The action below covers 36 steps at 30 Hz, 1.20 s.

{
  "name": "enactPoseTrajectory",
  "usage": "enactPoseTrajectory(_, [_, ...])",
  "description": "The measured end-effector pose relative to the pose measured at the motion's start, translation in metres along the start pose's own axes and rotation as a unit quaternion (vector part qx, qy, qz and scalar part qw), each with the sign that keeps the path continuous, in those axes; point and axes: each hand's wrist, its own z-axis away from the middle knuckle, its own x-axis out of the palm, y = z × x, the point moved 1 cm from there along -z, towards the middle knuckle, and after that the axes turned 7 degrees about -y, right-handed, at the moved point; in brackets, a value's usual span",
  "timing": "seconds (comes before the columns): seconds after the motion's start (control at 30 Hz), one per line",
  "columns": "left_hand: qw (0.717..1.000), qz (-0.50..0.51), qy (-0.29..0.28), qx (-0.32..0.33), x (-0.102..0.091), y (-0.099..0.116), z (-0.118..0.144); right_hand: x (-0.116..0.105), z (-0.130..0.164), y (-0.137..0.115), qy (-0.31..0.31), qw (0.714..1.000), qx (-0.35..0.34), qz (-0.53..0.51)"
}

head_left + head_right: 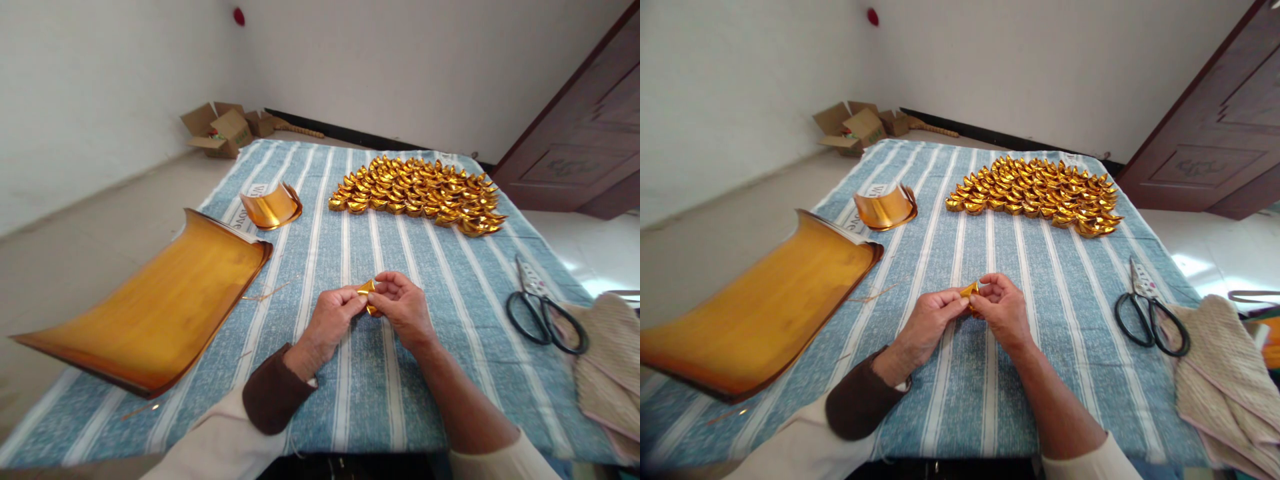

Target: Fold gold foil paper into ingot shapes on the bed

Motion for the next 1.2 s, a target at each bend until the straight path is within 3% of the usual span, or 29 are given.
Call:
enactPoseTrajectory(0.33, [0.999, 0.032, 0.003, 0.005, -0.0014, -0.0044, -0.0015, 0.0026, 0.0043, 0.0008, 0.005, 0.993, -0.067, 0.100])
enactPoseTrajectory(0.83, [0.997, 0.078, 0.016, 0.000, -0.0018, -0.0041, -0.0028, -0.0062, 0.0034, -0.0051, -0.085, 0.955, -0.194, 0.207])
enactPoseTrajectory(1.2, [0.998, 0.059, 0.018, 0.001, -0.0031, -0.0040, -0.0027, -0.0053, 0.0053, -0.0080, -0.091, 0.958, -0.185, 0.200])
